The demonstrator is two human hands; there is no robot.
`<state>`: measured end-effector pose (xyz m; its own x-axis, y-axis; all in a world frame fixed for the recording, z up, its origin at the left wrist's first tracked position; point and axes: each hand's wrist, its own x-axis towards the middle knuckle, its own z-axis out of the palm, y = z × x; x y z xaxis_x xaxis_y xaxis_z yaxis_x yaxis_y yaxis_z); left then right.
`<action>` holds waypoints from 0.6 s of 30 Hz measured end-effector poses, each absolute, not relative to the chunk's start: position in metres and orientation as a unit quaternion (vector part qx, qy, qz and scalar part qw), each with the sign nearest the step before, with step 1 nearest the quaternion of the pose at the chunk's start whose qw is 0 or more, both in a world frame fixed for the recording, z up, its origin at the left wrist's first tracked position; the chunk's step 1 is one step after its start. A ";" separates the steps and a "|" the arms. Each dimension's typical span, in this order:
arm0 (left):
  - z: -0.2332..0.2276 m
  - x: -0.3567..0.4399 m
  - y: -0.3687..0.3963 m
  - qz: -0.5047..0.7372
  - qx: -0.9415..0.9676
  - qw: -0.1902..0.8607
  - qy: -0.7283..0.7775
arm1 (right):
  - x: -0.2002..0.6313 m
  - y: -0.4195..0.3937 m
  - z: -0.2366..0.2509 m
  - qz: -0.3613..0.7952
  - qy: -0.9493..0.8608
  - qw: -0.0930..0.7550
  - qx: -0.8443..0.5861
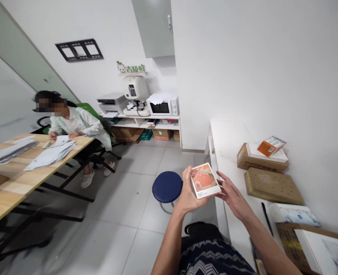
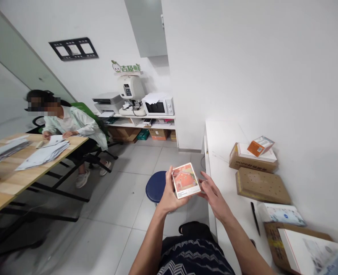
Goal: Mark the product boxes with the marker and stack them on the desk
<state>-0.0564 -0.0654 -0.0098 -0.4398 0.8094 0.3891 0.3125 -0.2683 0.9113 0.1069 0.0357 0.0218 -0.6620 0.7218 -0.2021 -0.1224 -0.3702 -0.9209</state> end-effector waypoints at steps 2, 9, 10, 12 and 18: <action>-0.009 -0.056 -0.065 0.600 0.519 0.150 0.590 | 0.107 0.034 0.022 0.748 -0.530 0.276 -0.288; -0.004 -0.056 -0.063 0.587 0.538 0.156 0.584 | 0.103 0.029 0.018 0.754 -0.511 0.300 -0.284; -0.005 -0.058 -0.063 0.584 0.539 0.162 0.585 | 0.103 0.029 0.019 0.760 -0.499 0.303 -0.286; -0.007 -0.061 -0.062 0.572 0.546 0.173 0.587 | 0.104 0.029 0.022 0.776 -0.471 0.307 -0.286; -0.014 -0.063 -0.055 0.571 0.537 0.214 0.583 | 0.105 0.028 0.029 0.819 -0.411 0.304 -0.262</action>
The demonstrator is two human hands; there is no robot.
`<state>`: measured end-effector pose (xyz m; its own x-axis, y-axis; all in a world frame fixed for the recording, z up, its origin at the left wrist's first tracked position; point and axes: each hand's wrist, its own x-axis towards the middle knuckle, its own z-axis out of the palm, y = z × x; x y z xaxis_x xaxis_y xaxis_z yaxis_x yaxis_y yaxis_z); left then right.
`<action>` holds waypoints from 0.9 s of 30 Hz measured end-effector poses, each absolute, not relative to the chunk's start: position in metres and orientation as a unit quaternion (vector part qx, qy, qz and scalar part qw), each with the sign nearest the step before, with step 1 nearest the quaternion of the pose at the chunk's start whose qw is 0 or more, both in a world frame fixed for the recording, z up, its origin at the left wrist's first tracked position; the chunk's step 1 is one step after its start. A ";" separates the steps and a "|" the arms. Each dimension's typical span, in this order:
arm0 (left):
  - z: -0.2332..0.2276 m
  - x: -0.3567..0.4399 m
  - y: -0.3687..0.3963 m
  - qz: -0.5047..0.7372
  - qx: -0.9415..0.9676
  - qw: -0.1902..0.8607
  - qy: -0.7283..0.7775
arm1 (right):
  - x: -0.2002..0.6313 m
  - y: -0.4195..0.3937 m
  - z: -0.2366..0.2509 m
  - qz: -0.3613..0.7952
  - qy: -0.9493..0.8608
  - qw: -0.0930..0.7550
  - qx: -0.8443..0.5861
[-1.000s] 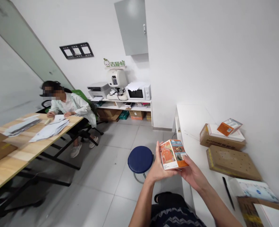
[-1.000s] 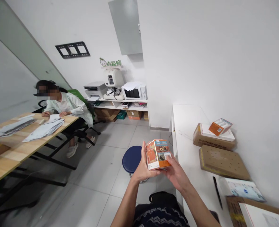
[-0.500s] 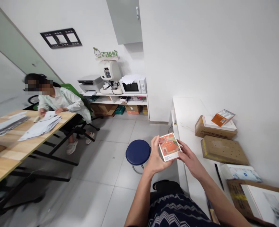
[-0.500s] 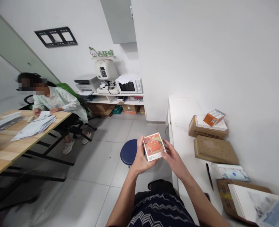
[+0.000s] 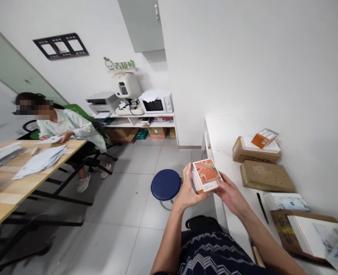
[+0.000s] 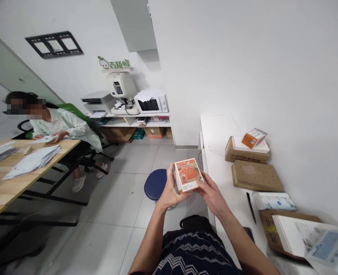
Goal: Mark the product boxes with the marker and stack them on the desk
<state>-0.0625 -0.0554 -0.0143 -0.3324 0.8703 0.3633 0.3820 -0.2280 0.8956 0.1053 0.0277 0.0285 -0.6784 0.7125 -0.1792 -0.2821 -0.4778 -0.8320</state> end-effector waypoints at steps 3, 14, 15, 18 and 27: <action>-0.018 -0.060 -0.050 0.615 0.509 0.230 0.557 | 0.107 0.027 0.028 0.834 -0.401 0.287 -0.248; -0.012 -0.069 -0.053 0.709 0.409 0.330 0.470 | 0.115 0.016 0.018 0.821 -0.379 0.267 -0.333; -0.012 -0.070 -0.054 0.704 0.409 0.329 0.479 | 0.114 0.014 0.016 0.819 -0.374 0.268 -0.342; -0.012 -0.074 -0.058 0.675 0.424 0.293 0.529 | 0.110 0.009 0.011 0.802 -0.384 0.276 -0.365; 0.014 -0.064 -0.065 0.427 0.549 0.094 0.712 | 0.083 0.012 0.009 0.644 -0.580 0.316 -0.386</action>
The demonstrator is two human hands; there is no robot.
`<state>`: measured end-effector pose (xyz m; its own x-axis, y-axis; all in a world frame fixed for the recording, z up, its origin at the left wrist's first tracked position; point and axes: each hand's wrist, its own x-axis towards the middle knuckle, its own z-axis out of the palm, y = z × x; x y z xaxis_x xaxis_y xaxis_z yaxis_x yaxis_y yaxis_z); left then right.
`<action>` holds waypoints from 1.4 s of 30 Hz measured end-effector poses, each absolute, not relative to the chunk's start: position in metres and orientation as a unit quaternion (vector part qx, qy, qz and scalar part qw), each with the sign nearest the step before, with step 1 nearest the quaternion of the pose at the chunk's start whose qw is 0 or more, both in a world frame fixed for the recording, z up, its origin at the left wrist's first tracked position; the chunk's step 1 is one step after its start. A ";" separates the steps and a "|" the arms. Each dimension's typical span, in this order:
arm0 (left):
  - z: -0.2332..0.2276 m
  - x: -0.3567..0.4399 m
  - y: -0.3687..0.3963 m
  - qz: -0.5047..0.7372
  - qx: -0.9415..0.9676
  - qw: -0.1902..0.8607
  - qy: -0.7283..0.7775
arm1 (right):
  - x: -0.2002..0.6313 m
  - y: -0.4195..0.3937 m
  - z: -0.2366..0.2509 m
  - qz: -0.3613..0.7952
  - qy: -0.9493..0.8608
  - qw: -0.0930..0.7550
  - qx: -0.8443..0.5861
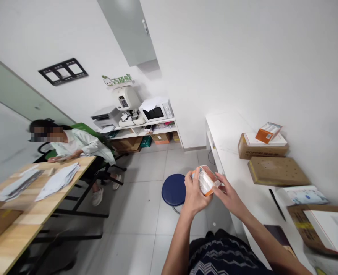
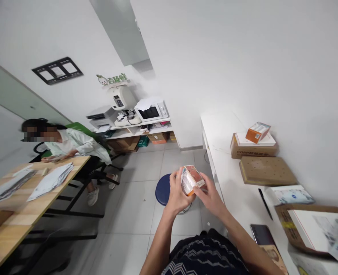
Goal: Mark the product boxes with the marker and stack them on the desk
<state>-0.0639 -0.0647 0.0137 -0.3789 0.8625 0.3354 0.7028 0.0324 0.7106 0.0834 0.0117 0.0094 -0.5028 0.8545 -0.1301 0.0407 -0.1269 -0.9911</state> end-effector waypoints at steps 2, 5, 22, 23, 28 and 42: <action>0.015 -0.061 -0.065 0.411 0.569 0.063 0.709 | 0.080 0.015 0.010 0.646 -0.575 0.324 -0.385; 0.015 -0.060 -0.065 0.459 0.573 0.086 0.674 | 0.081 0.017 0.006 0.710 -0.509 0.331 -0.359; 0.033 -0.106 -0.052 0.572 0.101 0.709 0.400 | 0.080 0.016 -0.017 0.749 -0.519 0.344 -0.226; 0.034 -0.109 -0.052 0.574 0.112 0.705 0.402 | 0.078 0.016 -0.019 0.749 -0.520 0.347 -0.220; 0.038 -0.108 -0.051 0.589 0.147 0.673 0.423 | 0.073 0.018 -0.020 0.741 -0.545 0.338 -0.200; 0.025 -0.062 -0.044 0.585 0.098 0.647 0.479 | 0.102 0.020 -0.038 0.713 -0.555 0.335 -0.266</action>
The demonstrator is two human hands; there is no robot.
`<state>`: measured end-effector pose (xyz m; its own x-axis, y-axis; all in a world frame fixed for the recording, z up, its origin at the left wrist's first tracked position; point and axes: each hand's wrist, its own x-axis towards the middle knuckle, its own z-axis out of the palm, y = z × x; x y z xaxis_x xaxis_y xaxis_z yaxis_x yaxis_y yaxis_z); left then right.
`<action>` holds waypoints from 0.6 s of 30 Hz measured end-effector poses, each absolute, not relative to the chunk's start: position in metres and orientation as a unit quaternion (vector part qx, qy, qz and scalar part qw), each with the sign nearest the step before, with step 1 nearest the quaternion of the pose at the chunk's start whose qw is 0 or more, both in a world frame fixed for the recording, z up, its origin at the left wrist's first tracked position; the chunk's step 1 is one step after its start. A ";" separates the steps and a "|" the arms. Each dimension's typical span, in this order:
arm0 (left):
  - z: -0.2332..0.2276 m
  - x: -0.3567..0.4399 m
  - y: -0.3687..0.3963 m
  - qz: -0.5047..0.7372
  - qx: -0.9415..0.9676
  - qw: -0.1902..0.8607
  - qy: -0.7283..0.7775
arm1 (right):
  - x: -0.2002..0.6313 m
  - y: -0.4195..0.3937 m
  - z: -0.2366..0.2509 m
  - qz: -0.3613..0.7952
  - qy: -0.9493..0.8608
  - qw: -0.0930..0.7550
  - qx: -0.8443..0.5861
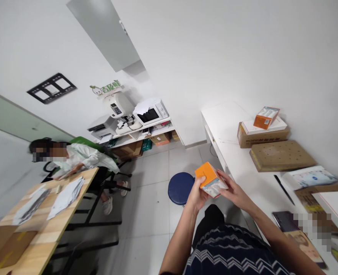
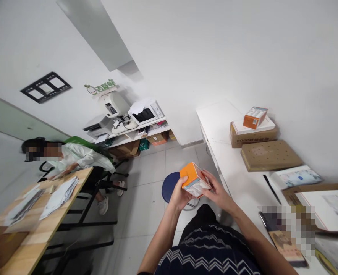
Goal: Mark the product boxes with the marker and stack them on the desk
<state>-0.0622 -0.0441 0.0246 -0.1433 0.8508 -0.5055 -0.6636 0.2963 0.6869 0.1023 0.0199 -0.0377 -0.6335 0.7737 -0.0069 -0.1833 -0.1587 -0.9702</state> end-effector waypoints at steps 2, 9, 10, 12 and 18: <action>0.023 -0.059 -0.042 0.551 0.121 0.679 0.469 | 0.108 0.022 -0.034 0.723 -0.531 0.337 -0.287; 0.023 -0.064 -0.038 0.571 0.253 0.584 0.519 | 0.117 0.022 -0.028 0.830 -0.343 0.343 -0.274; 0.023 -0.064 -0.037 0.582 0.259 0.585 0.502 | 0.116 0.020 -0.029 0.844 -0.318 0.341 -0.265; 0.022 -0.062 -0.034 0.588 0.269 0.603 0.467 | 0.114 0.016 -0.030 0.866 -0.278 0.331 -0.253; 0.016 -0.052 -0.026 0.590 0.234 0.635 0.440 | 0.113 0.010 -0.034 0.888 -0.250 0.291 -0.253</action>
<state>-0.0525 -0.0262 0.0161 -0.0840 0.9559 -0.2815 -0.5436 0.1928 0.8169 0.1130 0.0101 -0.0338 -0.7029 0.6431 -0.3039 -0.3900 -0.7058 -0.5914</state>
